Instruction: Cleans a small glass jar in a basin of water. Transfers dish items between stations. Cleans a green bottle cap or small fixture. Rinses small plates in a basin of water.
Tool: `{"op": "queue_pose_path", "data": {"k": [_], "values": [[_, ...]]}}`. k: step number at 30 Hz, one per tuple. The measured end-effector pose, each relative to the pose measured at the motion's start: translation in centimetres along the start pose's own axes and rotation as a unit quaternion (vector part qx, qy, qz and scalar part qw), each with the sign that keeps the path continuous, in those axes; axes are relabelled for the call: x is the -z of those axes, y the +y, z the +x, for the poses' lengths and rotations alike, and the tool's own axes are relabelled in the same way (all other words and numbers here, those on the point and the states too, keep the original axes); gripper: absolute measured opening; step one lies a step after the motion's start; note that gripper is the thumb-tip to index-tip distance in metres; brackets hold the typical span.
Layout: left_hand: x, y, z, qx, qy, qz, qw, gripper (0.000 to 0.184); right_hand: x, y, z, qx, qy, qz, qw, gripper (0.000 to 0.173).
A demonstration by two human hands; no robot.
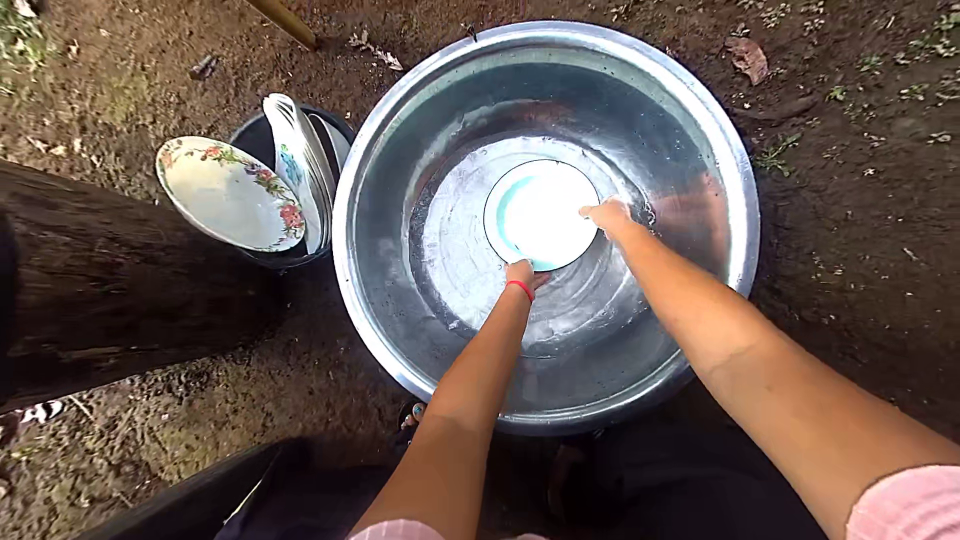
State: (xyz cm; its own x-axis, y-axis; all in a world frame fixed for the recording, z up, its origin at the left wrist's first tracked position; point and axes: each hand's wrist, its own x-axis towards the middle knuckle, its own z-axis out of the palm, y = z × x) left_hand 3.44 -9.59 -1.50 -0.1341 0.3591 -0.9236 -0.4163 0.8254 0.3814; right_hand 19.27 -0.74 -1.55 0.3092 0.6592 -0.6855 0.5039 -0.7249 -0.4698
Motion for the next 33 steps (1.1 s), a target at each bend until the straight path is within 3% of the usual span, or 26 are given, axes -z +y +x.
{"op": "queue_pose_path", "data": {"k": [2,4,6,8,10,12,14,19,22,26,27,30,32,33], "values": [[-0.7,0.9,0.1,-0.002,-0.024,-0.056,0.998,0.044,0.6,-1.7,-0.6,0.077,0.023,0.017,0.997,0.057],[-1.3,1.9,0.7,-0.044,-0.047,-0.040,0.997,0.048,1.6,-4.0,-2.0,0.181,0.043,0.015,0.982,0.054],[-0.2,3.0,2.1,-0.120,-0.058,0.118,0.984,0.054,2.6,-5.8,-4.2,0.261,0.066,-0.019,0.963,0.055],[2.8,4.4,3.3,-0.232,0.009,0.317,0.919,0.047,4.7,-7.0,-6.8,0.323,0.103,-0.091,0.936,0.051],[7.0,5.1,3.4,-0.317,0.153,0.390,0.851,0.042,7.9,-7.5,-9.5,0.318,0.119,-0.167,0.926,0.052],[11.0,4.0,3.9,-0.330,0.263,0.365,0.830,0.042,10.8,-7.1,-11.1,0.256,0.086,-0.249,0.930,0.051],[12.7,1.4,4.8,-0.329,0.306,0.359,0.818,0.047,11.5,-5.2,-10.0,0.194,0.015,-0.304,0.933,0.048],[10.0,-5.7,5.7,-0.388,0.242,0.469,0.756,0.066,5.0,2.7,-3.9,0.141,-0.141,-0.228,0.953,0.059],[7.8,-8.2,3.5,-0.411,0.125,0.571,0.699,0.080,-0.5,5.1,-4.3,0.105,-0.163,-0.082,0.978,0.054],[8.1,-6.9,4.7,-0.476,-0.137,0.690,0.528,0.070,-4.9,7.7,-4.0,0.102,-0.152,0.069,0.981,0.037],[8.8,-5.6,5.2,-0.480,-0.139,0.689,0.524,0.067,-5.0,7.8,-4.1,0.099,-0.161,0.076,0.979,0.036],[8.8,-4.2,5.8,-0.456,0.001,0.674,0.581,0.073,-4.0,6.5,-4.1,0.059,-0.231,0.024,0.971,0.033],[7.6,-4.5,5.5,-0.430,-0.034,0.676,0.597,0.074,-3.7,5.5,-3.9,0.034,-0.268,0.018,0.963,0.033],[7.3,-4.4,5.4,-0.426,-0.094,0.690,0.577,0.070,-3.7,5.2,-4.1,0.025,-0.275,0.022,0.961,0.032]]}}
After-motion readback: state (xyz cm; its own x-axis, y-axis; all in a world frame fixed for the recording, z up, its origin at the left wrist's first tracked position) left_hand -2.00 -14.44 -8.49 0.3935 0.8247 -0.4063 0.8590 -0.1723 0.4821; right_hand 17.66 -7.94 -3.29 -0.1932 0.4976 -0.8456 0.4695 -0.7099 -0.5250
